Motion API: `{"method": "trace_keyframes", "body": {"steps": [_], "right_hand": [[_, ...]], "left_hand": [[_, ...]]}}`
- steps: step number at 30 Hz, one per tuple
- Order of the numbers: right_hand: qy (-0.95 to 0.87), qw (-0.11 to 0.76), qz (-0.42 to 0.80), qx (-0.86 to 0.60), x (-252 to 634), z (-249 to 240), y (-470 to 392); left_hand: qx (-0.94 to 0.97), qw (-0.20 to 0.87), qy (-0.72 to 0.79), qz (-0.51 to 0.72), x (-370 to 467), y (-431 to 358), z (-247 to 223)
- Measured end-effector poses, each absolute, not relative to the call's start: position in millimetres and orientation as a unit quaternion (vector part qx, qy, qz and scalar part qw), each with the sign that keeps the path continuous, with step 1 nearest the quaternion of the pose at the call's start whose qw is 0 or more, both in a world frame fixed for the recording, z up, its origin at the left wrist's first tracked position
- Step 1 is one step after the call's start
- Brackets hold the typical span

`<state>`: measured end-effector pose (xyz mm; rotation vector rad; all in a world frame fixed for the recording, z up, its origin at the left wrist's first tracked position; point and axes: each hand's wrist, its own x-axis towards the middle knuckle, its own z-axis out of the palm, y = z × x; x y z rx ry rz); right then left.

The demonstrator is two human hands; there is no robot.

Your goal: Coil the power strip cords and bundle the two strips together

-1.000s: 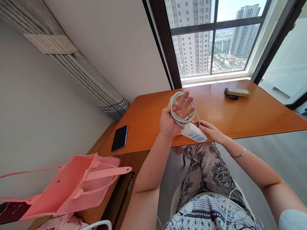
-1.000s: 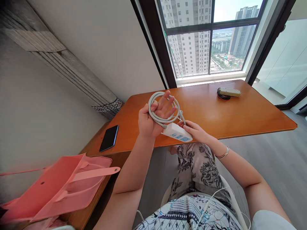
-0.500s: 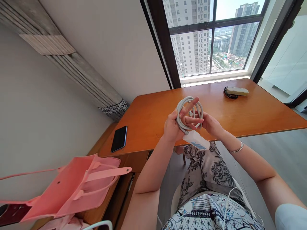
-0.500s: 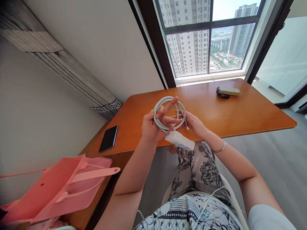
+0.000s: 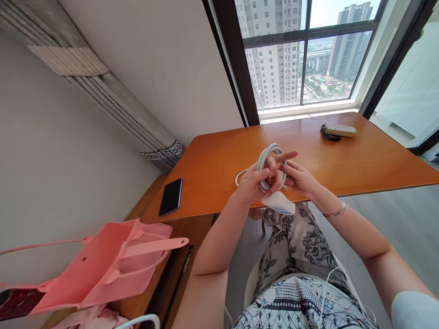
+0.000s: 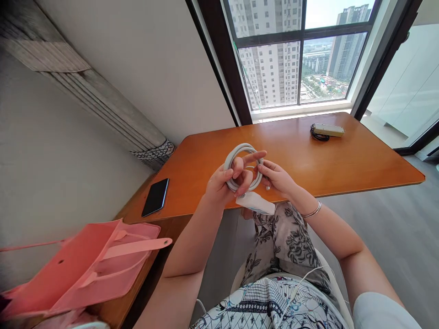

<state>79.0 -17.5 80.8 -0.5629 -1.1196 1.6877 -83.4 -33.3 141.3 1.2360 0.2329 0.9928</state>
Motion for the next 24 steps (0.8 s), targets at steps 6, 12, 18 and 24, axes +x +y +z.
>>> {"method": "trace_keyframes", "body": {"steps": [6,12,18,24], "right_hand": [[-0.464,0.512,0.679,-0.247,78,80,-16],[-0.497,0.501,0.656,-0.269,80,74,-15],[-0.606,0.457,0.582,-0.293,86,59,-16],[-0.722,0.417,0.413,-0.367,106,45,-9]], "left_hand": [[0.531,0.645,0.14,0.532,-72,-28,139],[0.515,0.652,0.137,0.54,-73,-30,138],[0.547,0.583,0.136,0.585,-79,-24,144],[0.569,0.484,0.159,0.646,-90,-20,160]]}}
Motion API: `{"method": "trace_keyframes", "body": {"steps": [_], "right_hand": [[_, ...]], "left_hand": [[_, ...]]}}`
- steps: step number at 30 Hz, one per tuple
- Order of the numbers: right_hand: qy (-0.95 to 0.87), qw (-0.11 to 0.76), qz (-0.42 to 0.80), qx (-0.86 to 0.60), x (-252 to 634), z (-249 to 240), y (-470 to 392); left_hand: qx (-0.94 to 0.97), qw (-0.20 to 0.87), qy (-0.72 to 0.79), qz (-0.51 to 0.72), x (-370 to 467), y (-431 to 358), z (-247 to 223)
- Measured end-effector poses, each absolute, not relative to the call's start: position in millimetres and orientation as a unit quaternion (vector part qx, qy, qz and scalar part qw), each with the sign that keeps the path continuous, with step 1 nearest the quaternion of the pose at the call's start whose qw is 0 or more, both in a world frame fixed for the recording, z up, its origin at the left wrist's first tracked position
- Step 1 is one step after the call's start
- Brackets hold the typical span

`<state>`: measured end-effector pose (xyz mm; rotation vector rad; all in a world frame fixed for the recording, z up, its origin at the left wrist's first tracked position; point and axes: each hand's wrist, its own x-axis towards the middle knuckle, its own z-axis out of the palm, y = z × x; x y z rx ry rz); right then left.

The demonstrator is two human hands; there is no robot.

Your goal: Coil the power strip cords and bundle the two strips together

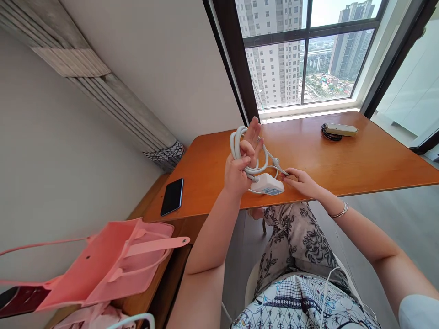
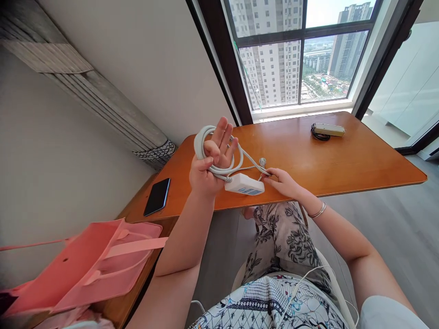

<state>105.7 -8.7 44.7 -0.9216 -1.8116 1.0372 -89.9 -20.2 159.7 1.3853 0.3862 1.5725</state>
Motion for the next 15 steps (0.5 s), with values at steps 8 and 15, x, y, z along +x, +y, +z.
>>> {"method": "trace_keyframes", "body": {"steps": [8,15], "right_hand": [[-0.747,0.485,0.205,-0.405,109,46,-4],[-0.808,0.452,-0.033,-0.377,113,77,-20]], "left_hand": [[0.587,0.392,0.179,0.685,-86,-28,165],[0.616,0.353,0.209,0.672,-89,-22,160]]}}
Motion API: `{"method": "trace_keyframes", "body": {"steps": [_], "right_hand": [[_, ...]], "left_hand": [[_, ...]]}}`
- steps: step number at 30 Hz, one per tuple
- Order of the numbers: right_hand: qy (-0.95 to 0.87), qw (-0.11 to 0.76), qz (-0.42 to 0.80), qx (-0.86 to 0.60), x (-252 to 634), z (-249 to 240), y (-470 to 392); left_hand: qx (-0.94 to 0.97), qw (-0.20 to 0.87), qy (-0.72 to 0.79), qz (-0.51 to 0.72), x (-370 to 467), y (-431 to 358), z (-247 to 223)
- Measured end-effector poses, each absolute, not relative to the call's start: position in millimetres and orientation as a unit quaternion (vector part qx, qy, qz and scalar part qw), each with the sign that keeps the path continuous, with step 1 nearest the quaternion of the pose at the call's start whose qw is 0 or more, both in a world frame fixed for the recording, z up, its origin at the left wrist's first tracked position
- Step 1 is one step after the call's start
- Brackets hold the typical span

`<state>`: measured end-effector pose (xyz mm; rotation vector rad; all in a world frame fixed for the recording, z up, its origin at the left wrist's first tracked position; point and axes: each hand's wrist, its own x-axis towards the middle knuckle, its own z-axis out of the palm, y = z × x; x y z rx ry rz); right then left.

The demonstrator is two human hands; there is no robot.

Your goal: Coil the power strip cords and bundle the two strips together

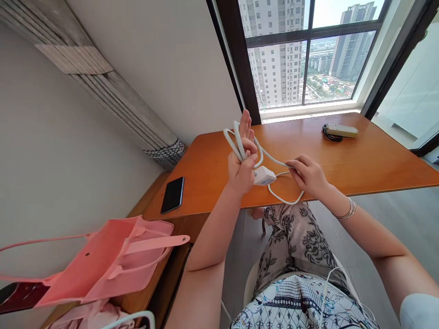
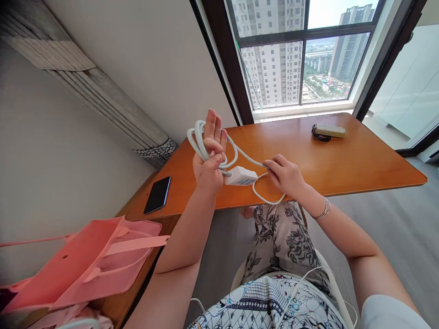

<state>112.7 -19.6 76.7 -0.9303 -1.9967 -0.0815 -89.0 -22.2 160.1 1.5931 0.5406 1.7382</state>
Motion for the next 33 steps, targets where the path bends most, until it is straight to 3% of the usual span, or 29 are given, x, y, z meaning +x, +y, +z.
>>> {"method": "trace_keyframes", "body": {"steps": [3,7,22,29,33], "right_hand": [[-0.842,0.377,-0.108,-0.369,109,94,-28],[-0.872,0.34,-0.135,-0.325,100,115,-42],[-0.849,0.392,0.068,-0.349,109,174,-51],[-0.891,0.33,0.071,-0.303,126,190,-50],[-0.904,0.323,0.095,-0.264,132,179,-39]], "left_hand": [[0.623,0.381,0.226,0.644,-92,-20,155],[0.647,0.45,0.208,0.579,-94,-21,152],[0.623,0.694,0.204,0.297,-82,-29,141],[0.6,0.773,0.137,0.153,-80,-25,140],[0.562,0.801,0.127,0.164,-88,-23,136]]}}
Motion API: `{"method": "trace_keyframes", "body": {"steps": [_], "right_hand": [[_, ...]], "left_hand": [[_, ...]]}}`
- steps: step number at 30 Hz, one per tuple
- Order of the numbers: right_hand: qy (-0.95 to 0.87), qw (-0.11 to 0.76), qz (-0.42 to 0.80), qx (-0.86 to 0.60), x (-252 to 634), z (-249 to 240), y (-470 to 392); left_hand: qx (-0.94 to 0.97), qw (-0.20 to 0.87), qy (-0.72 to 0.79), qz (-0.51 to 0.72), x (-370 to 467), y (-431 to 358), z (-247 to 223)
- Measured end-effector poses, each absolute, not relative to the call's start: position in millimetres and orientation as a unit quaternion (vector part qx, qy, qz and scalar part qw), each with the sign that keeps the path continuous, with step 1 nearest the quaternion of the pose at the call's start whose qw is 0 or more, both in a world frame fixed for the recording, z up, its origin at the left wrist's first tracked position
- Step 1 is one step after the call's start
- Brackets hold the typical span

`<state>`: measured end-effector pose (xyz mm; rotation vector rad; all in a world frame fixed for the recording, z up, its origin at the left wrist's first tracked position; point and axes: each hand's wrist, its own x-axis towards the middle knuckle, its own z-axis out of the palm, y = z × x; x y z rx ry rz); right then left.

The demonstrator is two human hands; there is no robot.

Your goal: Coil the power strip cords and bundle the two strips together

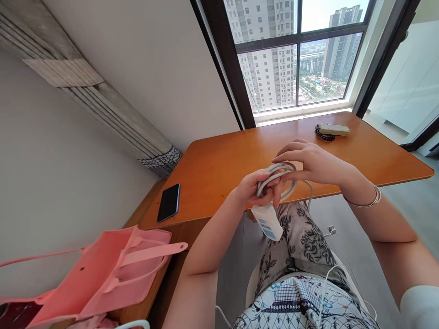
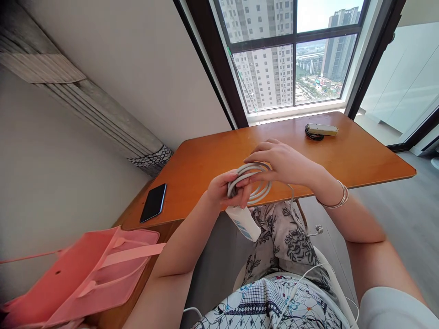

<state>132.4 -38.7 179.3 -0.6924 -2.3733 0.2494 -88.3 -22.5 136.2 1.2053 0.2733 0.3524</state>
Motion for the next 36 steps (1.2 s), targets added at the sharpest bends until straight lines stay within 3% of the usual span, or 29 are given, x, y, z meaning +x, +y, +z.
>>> {"method": "trace_keyframes", "body": {"steps": [8,16,21,29,36], "right_hand": [[-0.837,0.44,0.158,-0.284,118,120,-33],[-0.687,0.474,0.465,-0.295,105,120,-34],[-0.644,0.448,0.565,-0.256,104,125,-34],[-0.617,0.483,0.531,-0.323,97,117,-34],[-0.614,0.525,0.47,-0.355,96,115,-33]], "left_hand": [[0.465,0.83,0.106,0.29,-95,-21,128],[0.413,0.852,0.182,0.265,-96,-16,125],[0.439,0.853,0.158,0.231,-95,-16,125],[0.502,0.813,0.157,0.249,-84,-16,133],[0.512,0.704,0.28,0.406,-79,-20,135]]}}
